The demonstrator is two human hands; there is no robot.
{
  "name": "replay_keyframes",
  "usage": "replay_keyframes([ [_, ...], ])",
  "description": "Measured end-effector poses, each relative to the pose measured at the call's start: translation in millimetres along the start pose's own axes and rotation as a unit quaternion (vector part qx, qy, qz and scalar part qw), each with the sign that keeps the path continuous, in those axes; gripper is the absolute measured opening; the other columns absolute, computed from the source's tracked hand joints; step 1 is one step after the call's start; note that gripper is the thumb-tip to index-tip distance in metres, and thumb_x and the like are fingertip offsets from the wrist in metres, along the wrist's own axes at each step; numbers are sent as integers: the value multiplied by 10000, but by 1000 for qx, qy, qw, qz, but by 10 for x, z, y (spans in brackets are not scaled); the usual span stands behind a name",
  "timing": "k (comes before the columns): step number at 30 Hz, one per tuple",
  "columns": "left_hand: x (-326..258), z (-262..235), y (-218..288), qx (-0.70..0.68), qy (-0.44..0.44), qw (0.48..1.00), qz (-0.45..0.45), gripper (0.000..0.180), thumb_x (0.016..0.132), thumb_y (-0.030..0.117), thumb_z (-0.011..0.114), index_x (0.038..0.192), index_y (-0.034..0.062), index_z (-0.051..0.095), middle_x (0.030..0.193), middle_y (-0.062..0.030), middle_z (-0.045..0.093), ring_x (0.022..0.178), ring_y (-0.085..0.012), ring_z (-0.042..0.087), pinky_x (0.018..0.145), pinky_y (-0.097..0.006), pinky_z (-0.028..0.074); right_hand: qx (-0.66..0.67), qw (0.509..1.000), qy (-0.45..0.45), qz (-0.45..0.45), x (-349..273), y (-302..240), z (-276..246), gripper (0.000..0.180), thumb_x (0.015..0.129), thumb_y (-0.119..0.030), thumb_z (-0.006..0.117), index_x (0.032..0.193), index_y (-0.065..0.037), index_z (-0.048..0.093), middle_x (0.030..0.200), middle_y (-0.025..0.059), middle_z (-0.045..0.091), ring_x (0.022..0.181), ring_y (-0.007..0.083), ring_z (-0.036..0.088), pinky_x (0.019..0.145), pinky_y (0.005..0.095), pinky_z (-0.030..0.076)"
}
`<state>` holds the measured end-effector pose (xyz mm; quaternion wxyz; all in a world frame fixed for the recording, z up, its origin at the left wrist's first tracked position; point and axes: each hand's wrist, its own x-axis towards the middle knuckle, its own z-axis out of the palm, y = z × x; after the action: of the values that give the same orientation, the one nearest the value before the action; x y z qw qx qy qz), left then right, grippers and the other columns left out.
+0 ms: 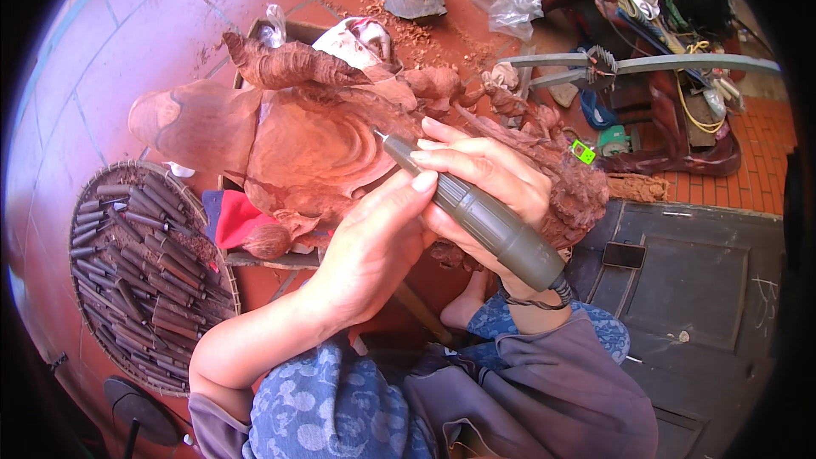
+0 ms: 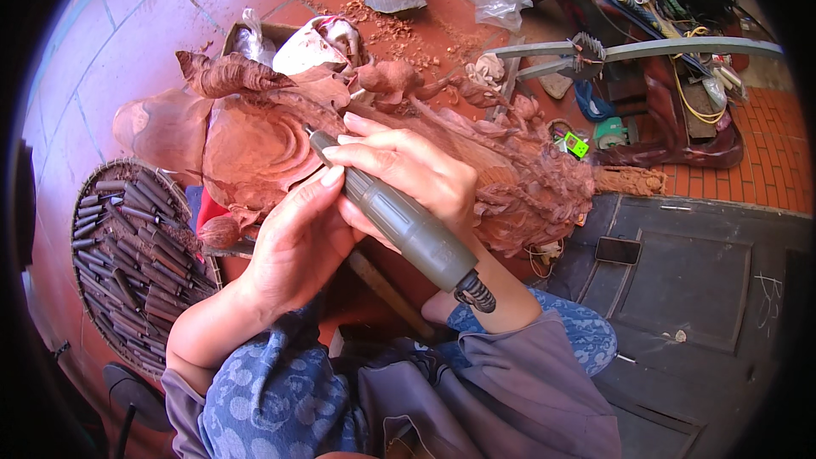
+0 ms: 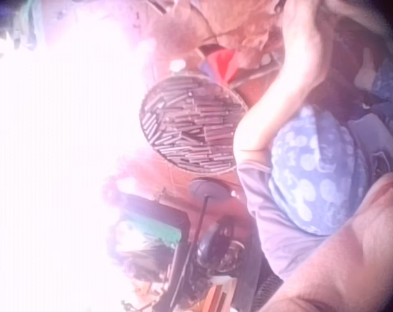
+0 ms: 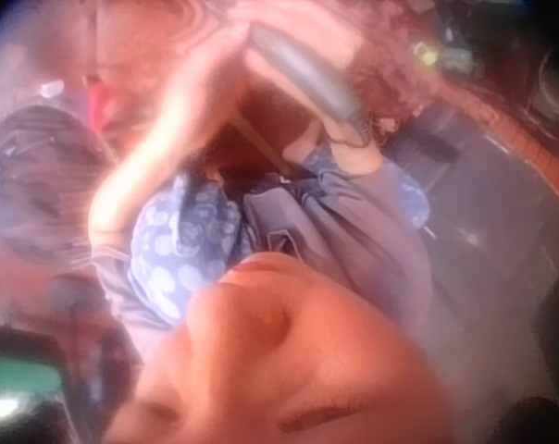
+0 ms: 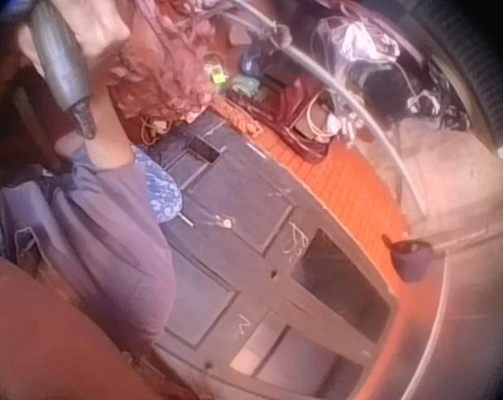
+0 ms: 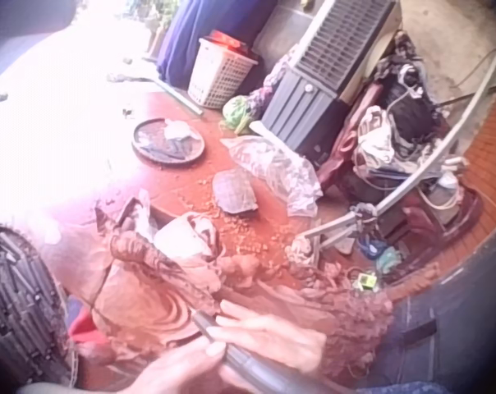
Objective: The person uses a rotary carving tool to shape and detail a large wooden sculpture of a horse. They hold the tool with both hands and carefully carve the horse's neck and mane area, then briefly wipe the surface with a cloth.
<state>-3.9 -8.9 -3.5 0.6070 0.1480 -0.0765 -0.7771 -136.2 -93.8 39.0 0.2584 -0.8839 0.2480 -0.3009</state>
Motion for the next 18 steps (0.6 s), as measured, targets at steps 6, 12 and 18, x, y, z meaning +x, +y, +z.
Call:
replay_keyframes([
  [6, -37, 2, -42, -10, 6, 1000, -8, 387, 1041, 257, 446, 1345, 17, 459, 1220, -102, 601, 1135, -197, 587, 1021, -395, 444, 9, 1000, -5, -17, -53, 12, -10, 373, 744, -115, 796, 1086, 6, 706, 1009, 171, 702, 1089, 373, 668, 931, 419, 541],
  [12, -37, 24, -44, -14, 4, 1000, -3, 384, 1041, 265, 445, 1335, 19, 464, 1223, -102, 600, 1128, -197, 589, 1011, -389, 452, 4, 1000, -5, -3, -50, -25, -12, 379, 738, -114, 798, 1088, 1, 707, 1010, 171, 703, 1092, 371, 668, 935, 420, 538],
  [18, -38, -51, -19, -12, -7, 1000, 15, 365, 1040, 281, 454, 1298, 27, 500, 1187, -93, 612, 1082, -191, 604, 999, -386, 463, -8, 1000, 1, -5, 10, -52, 39, 396, 728, -114, 806, 1095, -5, 706, 1024, 167, 707, 1097, 360, 668, 942, 407, 532],
])
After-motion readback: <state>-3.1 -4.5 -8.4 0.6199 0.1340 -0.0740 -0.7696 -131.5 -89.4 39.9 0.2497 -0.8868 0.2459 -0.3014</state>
